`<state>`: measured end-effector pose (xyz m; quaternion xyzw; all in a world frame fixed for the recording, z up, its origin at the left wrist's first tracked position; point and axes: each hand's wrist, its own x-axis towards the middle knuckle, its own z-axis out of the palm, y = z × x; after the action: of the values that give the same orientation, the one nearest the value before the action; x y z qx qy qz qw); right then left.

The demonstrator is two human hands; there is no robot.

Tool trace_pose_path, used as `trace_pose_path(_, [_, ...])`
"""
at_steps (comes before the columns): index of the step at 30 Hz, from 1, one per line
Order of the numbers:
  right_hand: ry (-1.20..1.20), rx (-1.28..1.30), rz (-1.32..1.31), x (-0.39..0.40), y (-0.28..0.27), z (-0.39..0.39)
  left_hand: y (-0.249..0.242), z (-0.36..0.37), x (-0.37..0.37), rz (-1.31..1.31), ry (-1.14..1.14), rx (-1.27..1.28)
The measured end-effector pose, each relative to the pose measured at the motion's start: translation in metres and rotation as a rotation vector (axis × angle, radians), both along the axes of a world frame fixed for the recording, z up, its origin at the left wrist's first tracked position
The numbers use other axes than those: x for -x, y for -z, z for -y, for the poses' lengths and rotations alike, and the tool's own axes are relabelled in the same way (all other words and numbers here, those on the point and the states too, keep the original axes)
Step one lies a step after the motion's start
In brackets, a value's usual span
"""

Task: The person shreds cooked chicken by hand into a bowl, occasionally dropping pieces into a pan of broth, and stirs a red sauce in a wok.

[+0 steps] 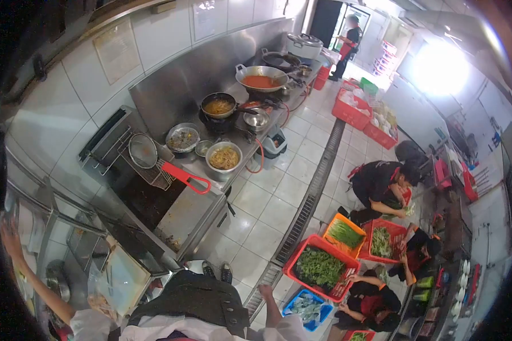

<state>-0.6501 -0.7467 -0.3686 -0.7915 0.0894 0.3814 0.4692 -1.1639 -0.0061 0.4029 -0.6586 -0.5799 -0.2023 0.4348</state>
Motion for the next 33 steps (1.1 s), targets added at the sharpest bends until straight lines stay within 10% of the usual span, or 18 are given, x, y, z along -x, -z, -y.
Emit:
trace_pose_path(4, [0.011, -0.216, 0.160, 0.016, -0.014, -0.016, 0.016, 0.106, -0.086, 0.296, 0.458, -0.051])
trace_pose_path(6, [0.174, -0.577, -0.178, 0.010, -0.130, -0.038, 0.086, 0.166, -0.157, 0.869, 1.048, 0.523])
trace_pose_path(8, [0.365, -0.749, -0.366, -0.003, -0.191, -0.066, 0.110, 0.256, -0.268, 1.171, 0.946, 1.694])
trace_pose_path(13, [0.355, -0.879, -0.332, -0.014, -0.323, -0.131, 0.292, 0.359, -0.429, 0.656, 0.910, 2.769])
trace_pose_path(18, [0.350, -0.951, -0.315, -0.026, -0.363, -0.171, 0.390, 0.412, -0.494, 0.659, 1.081, 2.522])
trace_pose_path(25, [0.222, -0.492, 0.181, -0.077, -0.352, -0.169, 0.387, 0.431, -0.555, 0.671, 1.143, 2.123])
trace_pose_path(33, [0.153, -0.396, 0.272, -0.188, -0.352, -0.174, 0.405, 0.413, -0.670, 0.779, 1.161, 2.287])
